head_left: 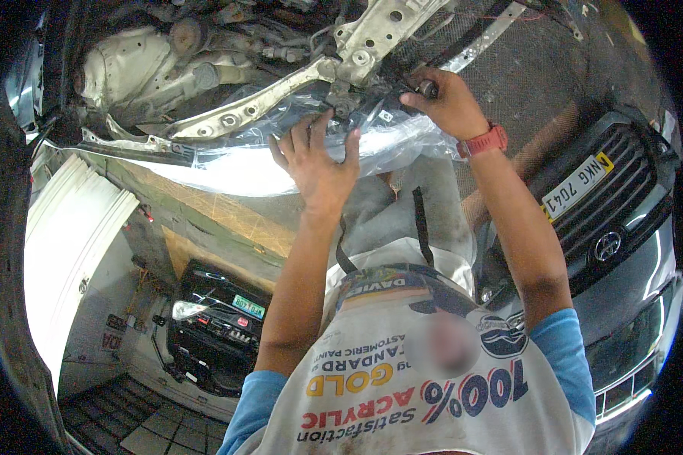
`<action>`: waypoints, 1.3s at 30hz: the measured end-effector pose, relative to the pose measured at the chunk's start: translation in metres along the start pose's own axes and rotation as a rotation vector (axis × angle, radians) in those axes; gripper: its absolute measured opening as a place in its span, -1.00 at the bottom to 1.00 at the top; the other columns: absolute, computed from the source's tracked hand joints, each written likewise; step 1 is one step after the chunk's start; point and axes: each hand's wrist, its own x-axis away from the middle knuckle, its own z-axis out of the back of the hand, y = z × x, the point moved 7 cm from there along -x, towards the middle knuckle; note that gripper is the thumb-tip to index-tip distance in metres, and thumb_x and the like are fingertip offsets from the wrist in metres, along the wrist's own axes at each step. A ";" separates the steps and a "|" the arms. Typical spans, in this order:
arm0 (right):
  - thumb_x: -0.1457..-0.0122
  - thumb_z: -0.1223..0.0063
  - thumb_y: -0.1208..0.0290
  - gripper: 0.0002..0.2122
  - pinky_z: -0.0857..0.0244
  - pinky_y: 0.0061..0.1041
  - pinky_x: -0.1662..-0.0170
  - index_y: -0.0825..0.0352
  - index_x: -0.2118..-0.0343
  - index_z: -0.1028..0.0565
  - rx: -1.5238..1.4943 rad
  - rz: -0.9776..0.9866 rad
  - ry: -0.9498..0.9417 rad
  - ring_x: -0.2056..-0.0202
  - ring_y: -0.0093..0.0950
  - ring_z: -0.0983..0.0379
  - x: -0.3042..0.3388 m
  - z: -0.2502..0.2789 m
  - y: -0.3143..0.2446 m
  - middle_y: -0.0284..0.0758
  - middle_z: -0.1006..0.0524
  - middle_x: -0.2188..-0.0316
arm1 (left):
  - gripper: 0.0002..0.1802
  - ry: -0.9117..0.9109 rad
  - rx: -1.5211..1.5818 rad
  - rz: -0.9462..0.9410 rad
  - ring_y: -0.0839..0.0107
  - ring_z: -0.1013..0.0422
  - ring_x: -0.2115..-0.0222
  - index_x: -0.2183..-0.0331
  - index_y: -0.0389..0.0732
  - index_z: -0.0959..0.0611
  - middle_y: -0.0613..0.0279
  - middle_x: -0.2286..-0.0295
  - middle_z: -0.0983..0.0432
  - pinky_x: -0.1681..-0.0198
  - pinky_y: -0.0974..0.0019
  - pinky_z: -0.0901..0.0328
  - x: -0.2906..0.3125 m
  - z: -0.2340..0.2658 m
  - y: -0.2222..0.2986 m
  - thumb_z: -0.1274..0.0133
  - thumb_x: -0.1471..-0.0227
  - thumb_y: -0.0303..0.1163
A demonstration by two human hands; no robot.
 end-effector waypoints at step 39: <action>-0.08 -0.44 0.20 -0.50 -0.40 -0.51 0.22 0.25 -0.04 -0.51 -1.001 -0.629 0.135 0.27 -0.58 -0.47 0.045 -0.057 0.206 -0.44 -0.59 0.23 | -0.08 -0.374 0.118 -0.009 -0.17 -0.20 -0.20 -0.18 -0.21 -0.43 -0.15 -0.17 -0.31 -0.29 -0.15 -0.10 -0.051 -0.021 0.026 -0.44 0.17 -0.10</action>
